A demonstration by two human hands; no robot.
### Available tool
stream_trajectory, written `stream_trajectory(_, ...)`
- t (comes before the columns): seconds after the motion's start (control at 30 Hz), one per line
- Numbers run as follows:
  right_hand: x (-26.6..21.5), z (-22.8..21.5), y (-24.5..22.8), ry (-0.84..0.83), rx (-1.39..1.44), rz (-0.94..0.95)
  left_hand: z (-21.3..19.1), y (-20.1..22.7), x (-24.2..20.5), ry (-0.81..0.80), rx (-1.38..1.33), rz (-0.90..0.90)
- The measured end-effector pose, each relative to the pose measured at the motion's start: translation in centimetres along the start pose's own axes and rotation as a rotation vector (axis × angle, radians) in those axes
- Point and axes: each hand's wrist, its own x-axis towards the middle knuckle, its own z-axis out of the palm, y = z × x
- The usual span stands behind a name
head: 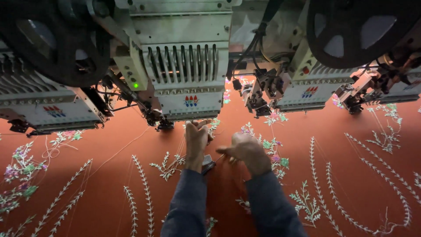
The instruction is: The person uses a screwdriver to adjust components on multiple industrial embroidery machines stitching floral patterns onto red fabric. They then walk to a control panel and interact with the touchscreen to manage the machine settings.
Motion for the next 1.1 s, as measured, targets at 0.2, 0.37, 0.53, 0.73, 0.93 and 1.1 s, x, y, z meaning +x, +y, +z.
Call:
stream_trajectory(0.2, 2.6, 0.6, 0.3, 0.136, 0.143, 0.011, 0.1, -0.3, 0.2, -0.005, -0.006, 0.011)
stream_trajectory(0.37, 4.1, 1.9, 1.9, 0.337, 0.301, -0.137, 0.0, 0.6, -0.5, -0.029, -0.001, 0.014)
stream_trajectory(0.53, 2.4, 0.6, 1.4, 0.337, 0.417, -0.167, 0.2, -0.1, -0.2, -0.029, -0.034, 0.018)
stream_trajectory(0.73, 0.7, -0.6, 0.0, 0.091, 0.096, -0.015, 0.0, -0.5, 0.3, -0.025, -0.008, 0.002)
stream_trajectory(0.93, 5.9, 3.0, 2.2, 0.301, 0.194, -0.019, -0.1, -0.5, 0.3, -0.066, -0.056, 0.006)
stream_trajectory(1.1, -0.7, 1.5, 0.6, 0.344, 0.353, -0.019, 0.2, -0.3, 0.1, -0.056, -0.101, -0.042)
